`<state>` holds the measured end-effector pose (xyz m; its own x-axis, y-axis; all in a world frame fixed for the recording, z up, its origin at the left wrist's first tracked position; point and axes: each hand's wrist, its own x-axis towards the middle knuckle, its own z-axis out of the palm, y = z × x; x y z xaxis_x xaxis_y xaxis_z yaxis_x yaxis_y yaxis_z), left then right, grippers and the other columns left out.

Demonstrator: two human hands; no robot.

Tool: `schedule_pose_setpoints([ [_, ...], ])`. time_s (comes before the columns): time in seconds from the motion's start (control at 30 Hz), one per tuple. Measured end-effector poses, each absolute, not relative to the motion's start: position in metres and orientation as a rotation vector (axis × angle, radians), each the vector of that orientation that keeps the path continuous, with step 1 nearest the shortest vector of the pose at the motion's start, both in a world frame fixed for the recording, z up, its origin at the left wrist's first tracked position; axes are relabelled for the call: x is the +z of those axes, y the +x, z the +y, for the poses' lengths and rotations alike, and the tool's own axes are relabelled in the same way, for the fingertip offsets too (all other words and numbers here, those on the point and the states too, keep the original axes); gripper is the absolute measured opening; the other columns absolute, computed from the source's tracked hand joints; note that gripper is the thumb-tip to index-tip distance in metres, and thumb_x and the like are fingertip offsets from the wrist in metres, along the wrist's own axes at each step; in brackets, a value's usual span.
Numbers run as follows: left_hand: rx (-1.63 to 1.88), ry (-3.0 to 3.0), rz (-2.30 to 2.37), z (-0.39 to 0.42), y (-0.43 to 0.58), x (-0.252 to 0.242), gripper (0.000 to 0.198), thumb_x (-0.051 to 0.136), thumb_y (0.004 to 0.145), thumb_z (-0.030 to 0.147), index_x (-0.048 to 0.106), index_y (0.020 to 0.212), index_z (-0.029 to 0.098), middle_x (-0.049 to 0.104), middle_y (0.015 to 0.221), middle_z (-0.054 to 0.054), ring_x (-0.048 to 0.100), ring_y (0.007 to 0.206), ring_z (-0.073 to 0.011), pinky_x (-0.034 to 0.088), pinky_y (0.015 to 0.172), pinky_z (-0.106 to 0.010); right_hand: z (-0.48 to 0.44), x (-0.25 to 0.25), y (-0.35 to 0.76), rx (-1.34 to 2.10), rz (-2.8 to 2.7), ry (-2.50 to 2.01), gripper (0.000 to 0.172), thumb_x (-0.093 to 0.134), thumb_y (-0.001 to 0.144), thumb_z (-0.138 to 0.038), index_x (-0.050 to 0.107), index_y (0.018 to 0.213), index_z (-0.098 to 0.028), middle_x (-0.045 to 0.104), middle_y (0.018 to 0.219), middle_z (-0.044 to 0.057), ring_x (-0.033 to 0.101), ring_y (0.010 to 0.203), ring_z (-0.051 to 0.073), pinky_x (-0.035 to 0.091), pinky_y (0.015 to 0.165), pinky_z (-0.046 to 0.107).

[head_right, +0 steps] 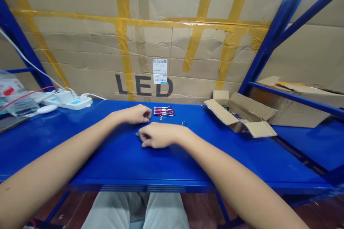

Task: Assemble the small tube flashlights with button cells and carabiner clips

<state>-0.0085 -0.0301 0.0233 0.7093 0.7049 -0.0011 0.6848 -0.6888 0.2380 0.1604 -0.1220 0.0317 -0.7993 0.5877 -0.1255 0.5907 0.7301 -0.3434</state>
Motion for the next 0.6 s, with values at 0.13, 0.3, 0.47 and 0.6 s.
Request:
schedule_pose_setpoints([
  [0.13,0.189,2.766,0.941,-0.048,0.013,0.019,0.008,0.054,0.076,0.015,0.060,0.080,0.018,0.065,0.078,-0.002,0.056,0.069,-0.0146,0.038,0.059,-0.025,-0.111,0.036,0.209,-0.885,2.729,1.338,0.010,0.055,0.077,-0.018,0.045,0.074,-0.019,0.050,0.063,-0.005,0.053,0.051,0.010,0.037,0.048,0.021],
  [0.3,0.366,2.827,0.934,-0.055,0.021,0.016,0.011,0.052,0.084,0.020,0.062,0.086,0.017,0.067,0.087,-0.006,0.059,0.076,-0.0181,0.043,0.066,-0.027,-0.110,0.037,0.221,-1.028,2.561,1.470,0.021,0.058,0.068,-0.018,0.046,0.085,-0.020,0.054,0.063,-0.006,0.054,0.045,0.011,0.036,0.042,0.022],
  [0.47,0.531,2.923,1.048,-0.053,0.030,0.002,0.026,0.044,0.092,0.023,0.064,0.106,0.013,0.066,0.107,-0.014,0.060,0.103,-0.0270,0.046,0.090,-0.039,-0.101,0.052,0.232,-1.123,2.503,1.490,0.042,0.054,0.069,-0.017,0.053,0.111,-0.016,0.057,0.052,-0.006,0.056,0.044,0.014,0.040,0.045,0.023],
  [0.6,0.476,3.000,1.058,-0.054,0.040,-0.009,0.029,0.045,0.092,0.025,0.064,0.108,0.011,0.065,0.112,-0.017,0.059,0.110,-0.0278,0.045,0.098,-0.041,-0.078,0.062,0.247,-1.247,2.483,1.457,0.018,0.051,0.068,-0.018,0.057,0.085,-0.016,0.061,0.052,-0.001,0.063,0.050,0.017,0.046,0.050,0.026],
])
